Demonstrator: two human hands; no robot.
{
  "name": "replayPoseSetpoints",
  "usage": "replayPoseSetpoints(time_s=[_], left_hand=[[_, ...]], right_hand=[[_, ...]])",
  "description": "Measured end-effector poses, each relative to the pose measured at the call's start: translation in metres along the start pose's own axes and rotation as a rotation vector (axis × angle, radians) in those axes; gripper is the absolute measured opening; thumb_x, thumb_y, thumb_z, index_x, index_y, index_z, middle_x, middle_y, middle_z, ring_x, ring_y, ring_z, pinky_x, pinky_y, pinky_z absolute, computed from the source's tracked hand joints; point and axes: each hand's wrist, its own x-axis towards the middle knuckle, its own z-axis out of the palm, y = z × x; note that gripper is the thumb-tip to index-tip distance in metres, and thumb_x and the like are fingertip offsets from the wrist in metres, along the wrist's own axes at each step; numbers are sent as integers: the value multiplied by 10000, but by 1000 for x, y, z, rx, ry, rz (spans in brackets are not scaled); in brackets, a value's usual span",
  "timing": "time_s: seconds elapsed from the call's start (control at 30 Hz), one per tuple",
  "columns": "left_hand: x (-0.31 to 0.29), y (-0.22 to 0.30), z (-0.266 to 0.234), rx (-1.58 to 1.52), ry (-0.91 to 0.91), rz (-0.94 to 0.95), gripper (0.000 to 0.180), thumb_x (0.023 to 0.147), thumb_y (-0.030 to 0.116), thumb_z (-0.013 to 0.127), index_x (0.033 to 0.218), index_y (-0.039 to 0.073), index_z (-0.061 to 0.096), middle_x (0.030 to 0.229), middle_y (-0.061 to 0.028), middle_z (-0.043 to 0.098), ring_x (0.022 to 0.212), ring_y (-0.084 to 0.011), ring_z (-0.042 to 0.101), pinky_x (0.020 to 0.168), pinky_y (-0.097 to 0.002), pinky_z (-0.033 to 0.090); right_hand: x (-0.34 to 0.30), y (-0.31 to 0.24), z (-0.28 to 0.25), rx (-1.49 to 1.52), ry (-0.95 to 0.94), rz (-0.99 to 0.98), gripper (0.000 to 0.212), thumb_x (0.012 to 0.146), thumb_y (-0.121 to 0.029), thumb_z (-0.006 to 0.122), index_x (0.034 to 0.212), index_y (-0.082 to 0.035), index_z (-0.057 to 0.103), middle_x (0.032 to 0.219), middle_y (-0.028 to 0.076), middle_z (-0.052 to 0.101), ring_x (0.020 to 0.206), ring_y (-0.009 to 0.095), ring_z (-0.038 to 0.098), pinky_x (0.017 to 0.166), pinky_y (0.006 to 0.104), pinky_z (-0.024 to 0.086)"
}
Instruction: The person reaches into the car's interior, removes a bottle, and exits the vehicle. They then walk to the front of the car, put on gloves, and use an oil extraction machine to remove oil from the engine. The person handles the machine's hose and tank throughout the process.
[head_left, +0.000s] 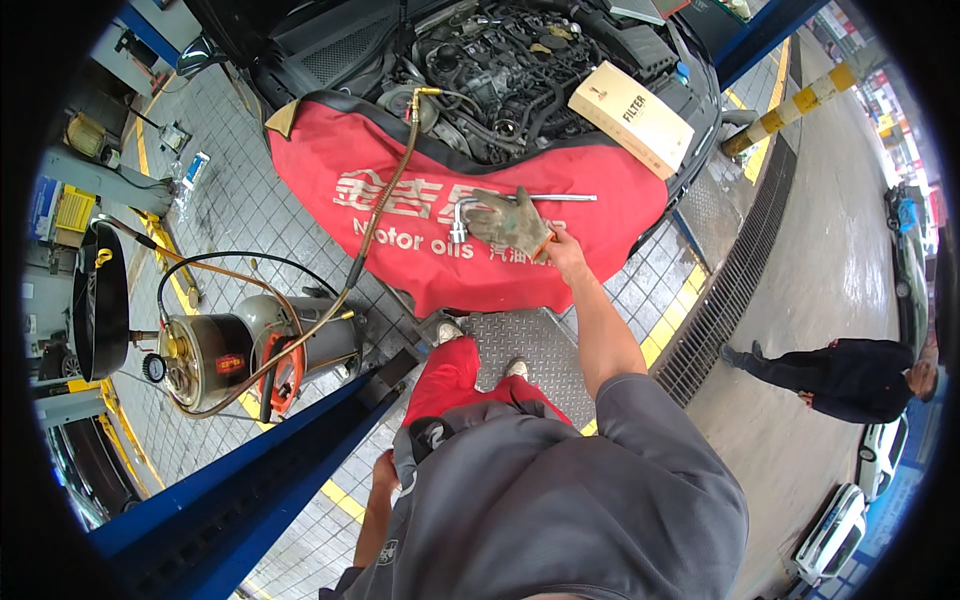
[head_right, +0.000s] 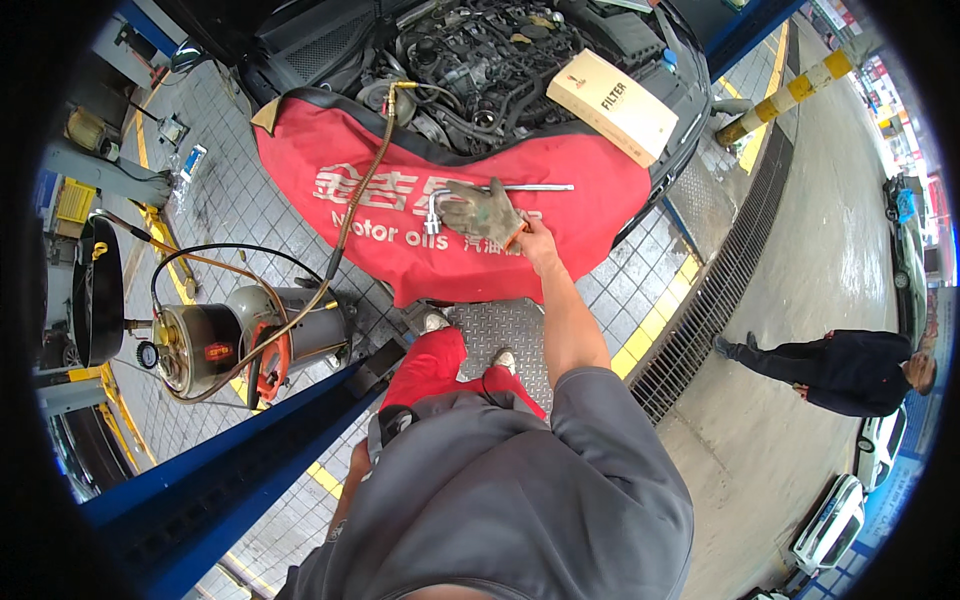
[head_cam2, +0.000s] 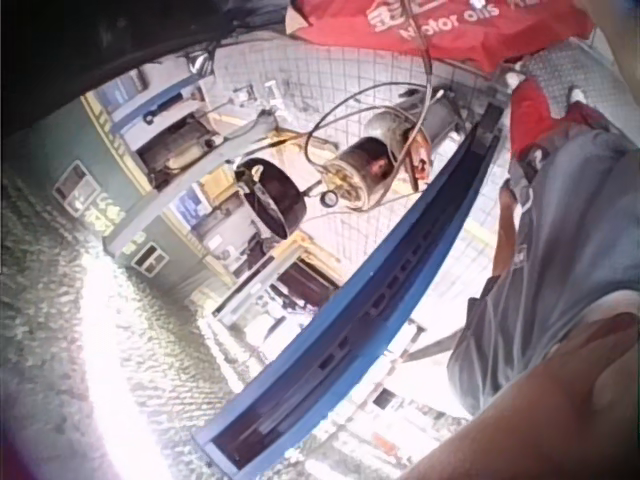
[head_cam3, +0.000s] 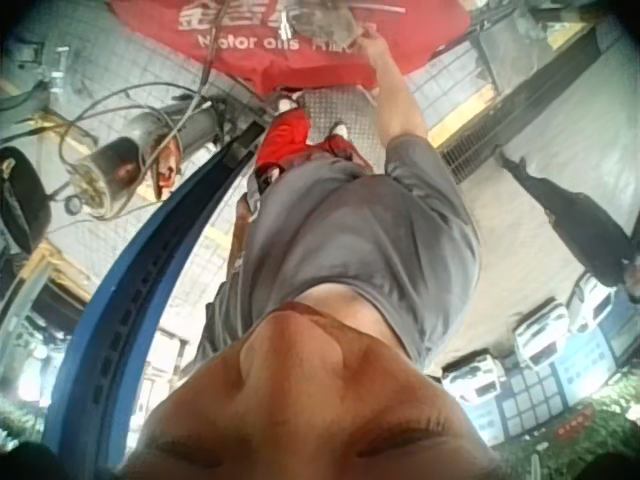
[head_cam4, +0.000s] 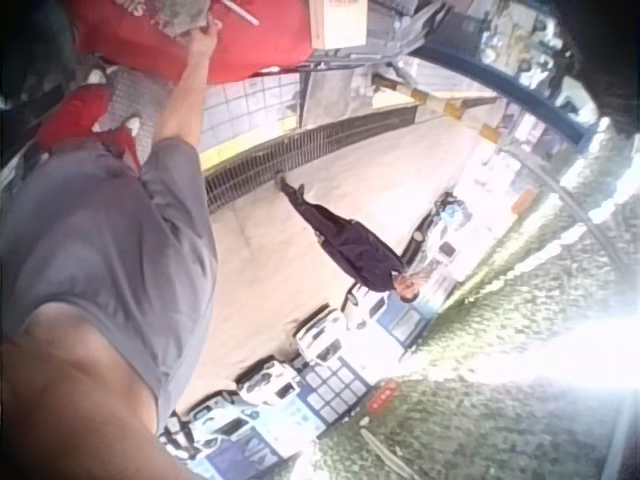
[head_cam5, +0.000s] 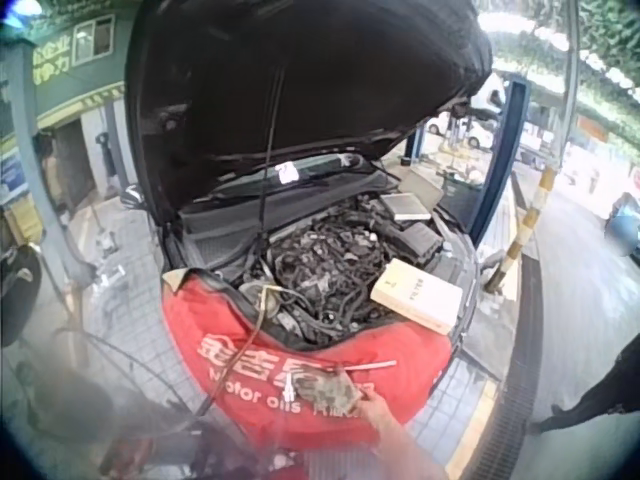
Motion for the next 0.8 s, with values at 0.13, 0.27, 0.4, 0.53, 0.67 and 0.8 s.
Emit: replayPoseSetpoints(time_s=[0.13, 0.27, 0.4, 0.53, 0.67, 0.8], left_hand=[[71, 77, -43, 198, 151, 108, 224, 1025, 266, 648, 1065, 65, 737, 973, -145, 765, 914, -311, 745, 831, -411, 576], [112, 236, -88, -6, 70, 396, 246, 1034, 236, 656, 1160, 33, 716, 1046, -169, 756, 973, -335, 743, 864, -400, 575], [76, 397, -94, 25, -26, 870, 289, 999, 175, 711, 1246, 30, 672, 1161, -152, 708, 1080, -295, 708, 943, -385, 556], [60, 489, -80, 247, 7, 1267, 342, 911, 211, 771, 1196, 69, 647, 1229, -120, 638, 1163, -341, 636, 1000, -462, 528], [75, 503, -79, 454, 196, 1264, 439, 859, 246, 777, 1190, 32, 585, 1194, -144, 609, 1043, -351, 643, 899, -475, 540], [97, 487, -88, 505, 166, 1006, 468, 867, 213, 737, 1237, 18, 526, 1088, -213, 698, 918, -422, 712, 824, -520, 574]], right_hand=[[-31, -41, 15, -634, 316, -96, 190, 913, -242, 714, 1019, -97, 776, 855, 101, 753, 789, 249, 713, 751, 371, 554], [-86, -96, 38, -928, 419, -572, 254, 855, -274, 767, 992, -61, 768, 924, 177, 754, 853, 331, 739, 807, 430, 565], [-121, -143, 70, -545, 189, -387, 305, 850, -227, 793, 1071, -22, 744, 990, 193, 738, 881, 331, 730, 795, 419, 576], [-134, -163, 107, -547, 83, -462, 257, 843, -236, 838, 1013, -72, 736, 1049, 207, 614, 960, 415, 662, 832, 463, 565], [-121, -178, 128, -493, -65, -345, 272, 904, -253, 797, 1094, -69, 737, 1092, 224, 653, 989, 389, 674, 841, 443, 558], [-108, -197, 140, -424, -178, -311, 244, 951, -188, 708, 1135, -31, 679, 1021, 236, 742, 971, 393, 735, 840, 465, 577]])
